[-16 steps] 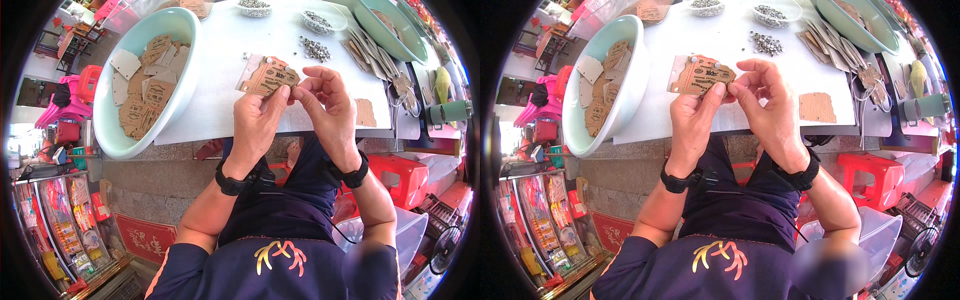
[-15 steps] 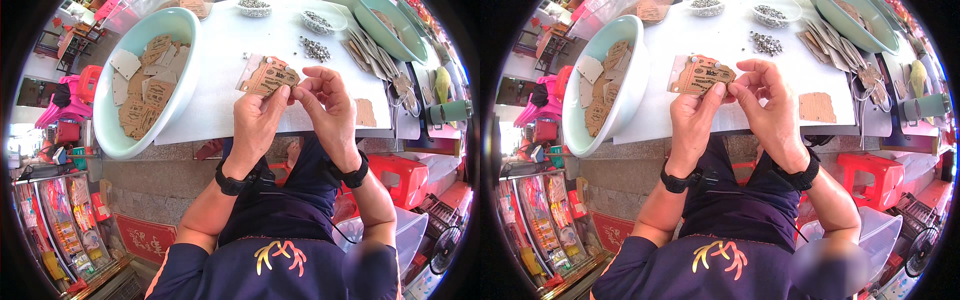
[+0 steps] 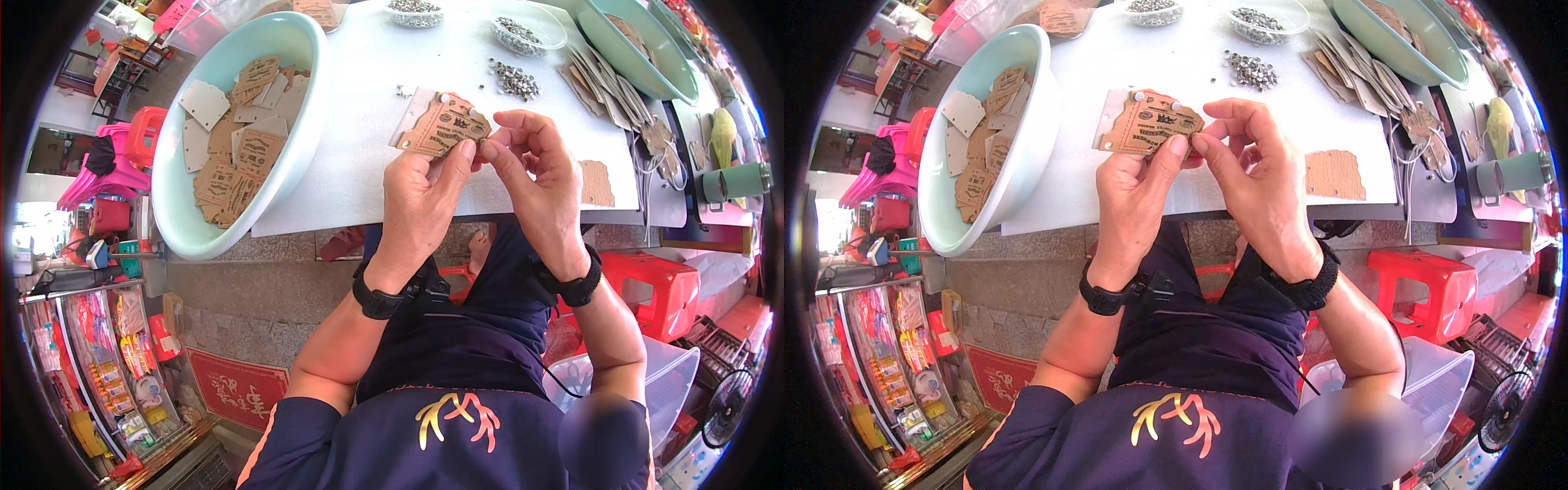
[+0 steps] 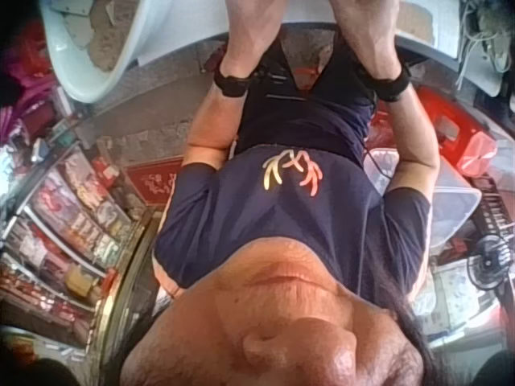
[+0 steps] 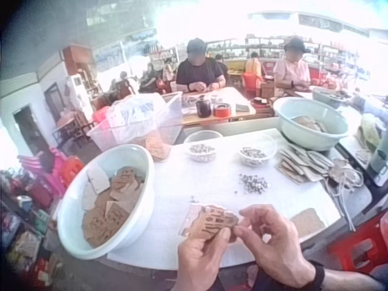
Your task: Attaching small metallic tags to cardboard labels for shoes.
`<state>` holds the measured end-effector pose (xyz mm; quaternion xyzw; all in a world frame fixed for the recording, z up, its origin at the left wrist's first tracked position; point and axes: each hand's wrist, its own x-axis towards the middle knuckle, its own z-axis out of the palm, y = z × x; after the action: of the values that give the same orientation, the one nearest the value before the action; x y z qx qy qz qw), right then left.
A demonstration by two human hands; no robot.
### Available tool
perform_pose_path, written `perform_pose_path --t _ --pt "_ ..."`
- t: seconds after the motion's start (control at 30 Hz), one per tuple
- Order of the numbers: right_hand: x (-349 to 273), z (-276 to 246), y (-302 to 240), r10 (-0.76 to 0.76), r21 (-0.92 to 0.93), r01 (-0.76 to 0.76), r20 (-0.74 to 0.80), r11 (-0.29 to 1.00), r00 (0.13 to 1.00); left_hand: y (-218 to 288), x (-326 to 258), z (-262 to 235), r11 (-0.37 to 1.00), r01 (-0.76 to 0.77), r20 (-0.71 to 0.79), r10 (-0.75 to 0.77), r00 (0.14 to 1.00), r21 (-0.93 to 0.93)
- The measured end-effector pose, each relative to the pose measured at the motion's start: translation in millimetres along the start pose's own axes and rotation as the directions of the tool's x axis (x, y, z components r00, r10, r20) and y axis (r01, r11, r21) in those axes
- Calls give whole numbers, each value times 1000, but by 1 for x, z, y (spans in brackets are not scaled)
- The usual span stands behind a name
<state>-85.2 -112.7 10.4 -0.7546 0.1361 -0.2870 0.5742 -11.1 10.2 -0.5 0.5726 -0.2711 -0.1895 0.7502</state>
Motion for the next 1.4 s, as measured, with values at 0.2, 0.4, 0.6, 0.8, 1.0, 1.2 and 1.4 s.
perform_pose_path --t 0.2,0.4,0.6,0.8,1.0,1.2,1.4 --pt "1 -1 0 45 39 -45 11 998 999 -3 1 0 1000 10 1 -10 1000 -6" --pt "4 -1 2 100 137 -109 72 984 992 -3 1 1 999 8 -1 -8 1000 -32" --pt "6 -2 -1 100 39 -105 119 994 988 -4 0 -1 1000 8 -7 -8 1000 0" --pt "7 -5 -2 110 49 -118 151 992 982 -1 -1 0 1000 -2 5 2 1000 -15" --pt "9 -5 -1 85 22 -89 140 996 986 -7 2 0 999 -33 -19 32 999 -36" --pt "14 -7 2 56 23 -62 197 998 979 -3 1 2 997 -26 -64 21 998 -77" --pt "22 -13 3 106 75 -141 352 987 930 1 -1 0 995 -9 2 9 1000 -104"
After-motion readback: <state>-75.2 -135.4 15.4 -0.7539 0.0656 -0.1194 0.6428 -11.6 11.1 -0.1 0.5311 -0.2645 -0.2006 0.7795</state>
